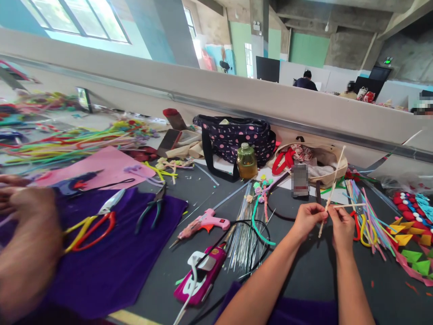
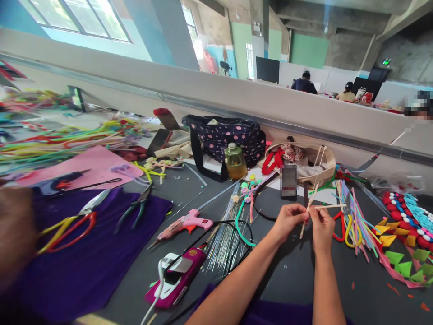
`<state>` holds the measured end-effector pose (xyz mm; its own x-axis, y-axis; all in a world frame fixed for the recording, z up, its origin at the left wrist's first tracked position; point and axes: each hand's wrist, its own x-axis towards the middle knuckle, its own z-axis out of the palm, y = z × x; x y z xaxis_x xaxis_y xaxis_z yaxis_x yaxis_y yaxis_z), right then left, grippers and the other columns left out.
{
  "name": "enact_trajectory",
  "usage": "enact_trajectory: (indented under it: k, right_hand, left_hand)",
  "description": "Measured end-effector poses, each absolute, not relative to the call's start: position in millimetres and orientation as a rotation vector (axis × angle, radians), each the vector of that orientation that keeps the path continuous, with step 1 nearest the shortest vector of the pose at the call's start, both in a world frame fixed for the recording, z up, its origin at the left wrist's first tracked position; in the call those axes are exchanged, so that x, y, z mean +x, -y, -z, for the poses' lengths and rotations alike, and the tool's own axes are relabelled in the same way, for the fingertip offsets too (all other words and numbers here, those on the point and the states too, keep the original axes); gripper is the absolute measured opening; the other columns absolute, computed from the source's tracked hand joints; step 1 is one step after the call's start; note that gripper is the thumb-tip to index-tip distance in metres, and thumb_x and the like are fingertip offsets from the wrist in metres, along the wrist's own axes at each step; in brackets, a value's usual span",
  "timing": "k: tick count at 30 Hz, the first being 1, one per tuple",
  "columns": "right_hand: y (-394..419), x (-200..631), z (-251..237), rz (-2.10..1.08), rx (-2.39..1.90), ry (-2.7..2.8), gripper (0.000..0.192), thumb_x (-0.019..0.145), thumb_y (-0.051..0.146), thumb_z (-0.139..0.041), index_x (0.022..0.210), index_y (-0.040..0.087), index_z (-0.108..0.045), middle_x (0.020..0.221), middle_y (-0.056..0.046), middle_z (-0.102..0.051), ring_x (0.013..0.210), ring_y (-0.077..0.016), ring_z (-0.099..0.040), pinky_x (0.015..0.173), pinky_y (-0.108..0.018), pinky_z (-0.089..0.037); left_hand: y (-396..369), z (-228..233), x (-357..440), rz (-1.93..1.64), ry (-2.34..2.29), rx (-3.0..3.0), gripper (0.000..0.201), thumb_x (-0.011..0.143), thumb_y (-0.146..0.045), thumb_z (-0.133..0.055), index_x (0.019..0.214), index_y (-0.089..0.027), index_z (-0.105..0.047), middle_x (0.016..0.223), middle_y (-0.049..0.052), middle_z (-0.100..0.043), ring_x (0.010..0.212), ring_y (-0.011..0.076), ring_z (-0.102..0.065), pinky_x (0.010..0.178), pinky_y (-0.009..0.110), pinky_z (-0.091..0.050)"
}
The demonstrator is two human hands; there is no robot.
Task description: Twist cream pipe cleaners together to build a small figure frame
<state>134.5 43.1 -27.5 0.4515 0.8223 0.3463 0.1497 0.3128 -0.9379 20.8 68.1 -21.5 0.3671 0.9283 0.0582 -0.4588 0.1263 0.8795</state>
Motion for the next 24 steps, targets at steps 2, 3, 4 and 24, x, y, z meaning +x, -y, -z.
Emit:
enact_trajectory:
  k: [2,3,4,24]
  right_hand:
    - [-43.8,134.0,28.3,-0.67,-1.154,1.0,0.023,0.074,0.04,-0.068,0.074,0.016,-0.066,0.072,-0.002,-0.064,0.07,-0.0172,-0.057,0.065,-0.029,-0.045]
    - [-44.1,133.8,28.7,-0.703,-1.141,0.99,0.023,0.074,0.039,-0.067,0.074,0.016,-0.066,0.07,-0.002,-0.062,0.067,-0.0166,-0.056,0.063,-0.028,-0.045]
    - [-44.4,133.7,29.0,-0.716,-1.138,0.989,0.024,0.074,0.039,-0.067,0.073,0.016,-0.065,0.067,-0.001,-0.061,0.066,-0.0162,-0.056,0.062,-0.028,-0.044]
    - [-42.4,135.2,23.2,-0.392,-1.286,1.172,0.027,0.079,0.042,-0.062,0.071,0.016,-0.065,0.073,-0.004,-0.064,0.071,-0.0186,-0.058,0.068,-0.031,-0.045]
  left_hand:
    - [-67.3,20.4,19.7,-1.052,-0.566,0.927,0.038,0.052,-0.04,-0.082,0.067,-0.009,-0.064,0.056,0.002,-0.061,0.05,0.0106,-0.055,0.055,0.023,-0.041]
    - [-67.1,19.9,19.0,-1.025,-0.557,0.905,0.04,0.051,-0.04,-0.083,0.067,-0.009,-0.064,0.057,0.002,-0.061,0.05,0.0111,-0.056,0.056,0.024,-0.042]
    - [-66.9,19.6,18.5,-0.996,-0.553,0.888,0.041,0.05,-0.041,-0.083,0.068,-0.009,-0.064,0.057,0.002,-0.06,0.05,0.0114,-0.057,0.056,0.024,-0.043]
    - [-71.7,22.8,19.0,-1.073,-0.618,0.997,0.034,0.051,-0.034,-0.082,0.066,-0.009,-0.065,0.056,0.0,-0.061,0.048,0.0079,-0.052,0.053,0.022,-0.041]
